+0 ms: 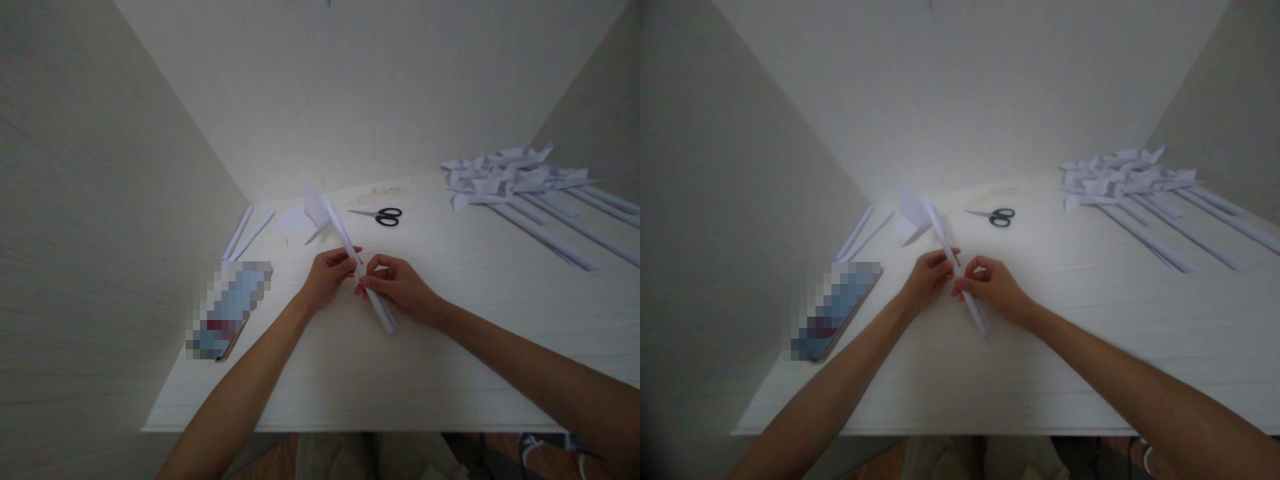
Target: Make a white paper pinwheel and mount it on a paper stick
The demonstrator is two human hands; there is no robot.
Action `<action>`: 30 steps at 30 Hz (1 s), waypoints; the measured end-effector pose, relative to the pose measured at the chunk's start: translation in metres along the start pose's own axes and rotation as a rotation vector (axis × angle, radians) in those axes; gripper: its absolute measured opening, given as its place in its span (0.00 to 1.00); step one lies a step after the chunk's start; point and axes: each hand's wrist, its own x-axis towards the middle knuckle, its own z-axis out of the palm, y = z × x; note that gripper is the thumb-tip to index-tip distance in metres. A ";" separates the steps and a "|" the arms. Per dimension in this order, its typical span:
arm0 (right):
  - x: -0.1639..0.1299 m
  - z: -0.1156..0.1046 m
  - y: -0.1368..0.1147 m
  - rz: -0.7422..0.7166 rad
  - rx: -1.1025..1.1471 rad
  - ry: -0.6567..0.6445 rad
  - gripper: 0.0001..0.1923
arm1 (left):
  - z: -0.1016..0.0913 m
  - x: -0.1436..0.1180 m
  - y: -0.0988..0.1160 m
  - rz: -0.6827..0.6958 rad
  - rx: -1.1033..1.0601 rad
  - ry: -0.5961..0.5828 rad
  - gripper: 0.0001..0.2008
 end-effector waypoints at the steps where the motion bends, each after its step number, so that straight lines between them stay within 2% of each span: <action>1: 0.000 0.001 0.000 -0.004 -0.027 -0.002 0.13 | -0.001 0.001 0.000 0.005 -0.014 0.018 0.12; 4: -0.001 0.002 0.000 0.003 -0.056 -0.013 0.13 | -0.002 0.001 0.000 -0.011 -0.055 0.014 0.11; 11: -0.003 0.002 0.002 0.037 0.073 -0.177 0.12 | -0.004 -0.002 0.002 -0.110 -0.088 -0.148 0.13; 15: -0.004 0.004 0.001 0.051 0.107 -0.212 0.13 | -0.004 -0.002 0.002 -0.107 -0.092 -0.136 0.15; 17: -0.003 0.006 0.001 0.031 0.032 -0.168 0.13 | -0.004 -0.001 0.002 -0.080 -0.077 -0.067 0.15; 21: -0.003 0.010 0.005 -0.022 -0.241 0.019 0.12 | -0.003 0.001 0.001 -0.047 -0.013 0.084 0.13; 26: -0.004 0.010 0.010 -0.217 -0.488 0.244 0.12 | 0.001 0.004 0.001 0.000 0.002 0.222 0.13; 30: -0.002 0.009 0.010 -0.347 -0.696 0.323 0.06 | 0.002 0.004 0.001 0.053 -0.013 0.302 0.11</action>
